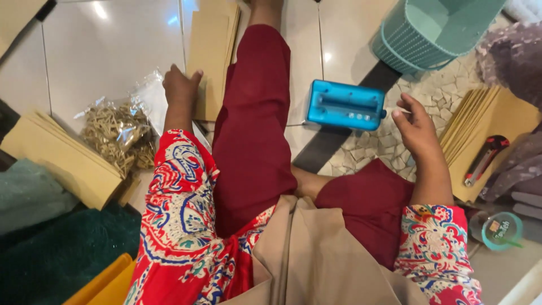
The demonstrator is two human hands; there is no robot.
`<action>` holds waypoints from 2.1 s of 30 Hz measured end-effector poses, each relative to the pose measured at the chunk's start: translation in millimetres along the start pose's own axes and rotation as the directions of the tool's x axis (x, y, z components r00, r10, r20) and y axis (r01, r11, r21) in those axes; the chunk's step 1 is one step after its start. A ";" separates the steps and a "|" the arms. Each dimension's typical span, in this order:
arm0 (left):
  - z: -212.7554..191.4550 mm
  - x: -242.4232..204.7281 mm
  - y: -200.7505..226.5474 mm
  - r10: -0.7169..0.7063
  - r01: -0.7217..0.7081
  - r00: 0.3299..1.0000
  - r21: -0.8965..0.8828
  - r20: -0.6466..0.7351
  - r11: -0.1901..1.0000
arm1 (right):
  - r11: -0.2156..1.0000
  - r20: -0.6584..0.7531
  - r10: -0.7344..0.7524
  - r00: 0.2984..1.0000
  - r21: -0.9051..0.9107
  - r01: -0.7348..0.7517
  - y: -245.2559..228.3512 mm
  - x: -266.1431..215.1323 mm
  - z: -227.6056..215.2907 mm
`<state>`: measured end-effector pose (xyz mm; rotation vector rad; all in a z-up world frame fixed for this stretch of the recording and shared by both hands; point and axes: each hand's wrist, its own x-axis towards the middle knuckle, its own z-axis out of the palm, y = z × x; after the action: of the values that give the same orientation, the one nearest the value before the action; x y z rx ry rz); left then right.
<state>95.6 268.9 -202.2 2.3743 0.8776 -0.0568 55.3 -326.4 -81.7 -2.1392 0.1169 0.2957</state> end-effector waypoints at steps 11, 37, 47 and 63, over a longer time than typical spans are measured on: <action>20.5 42.2 -20.8 0.136 -0.125 0.987 0.127 -0.082 0.984 | 0.999 -0.044 -0.030 0.999 0.028 0.031 20.8 11.4 4.7; -8.0 -249.9 191.3 0.591 -0.271 0.797 -0.805 0.120 0.528 | 0.638 -0.101 -0.485 0.869 0.638 0.431 -30.9 -56.9 89.5; 1.9 -113.6 90.0 0.528 -0.540 0.835 -0.418 -0.155 0.731 | 0.506 -0.363 -0.077 0.929 0.788 0.350 21.2 -82.1 35.2; 23.5 50.7 -28.1 -0.007 0.006 0.999 0.006 0.040 1.000 | 0.509 -0.329 0.130 0.936 0.832 0.222 -4.3 -68.6 27.1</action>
<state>122.0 302.1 -248.2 2.3677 0.8675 -0.1093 -14.6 -303.5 -75.0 -1.1312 0.3401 -0.1884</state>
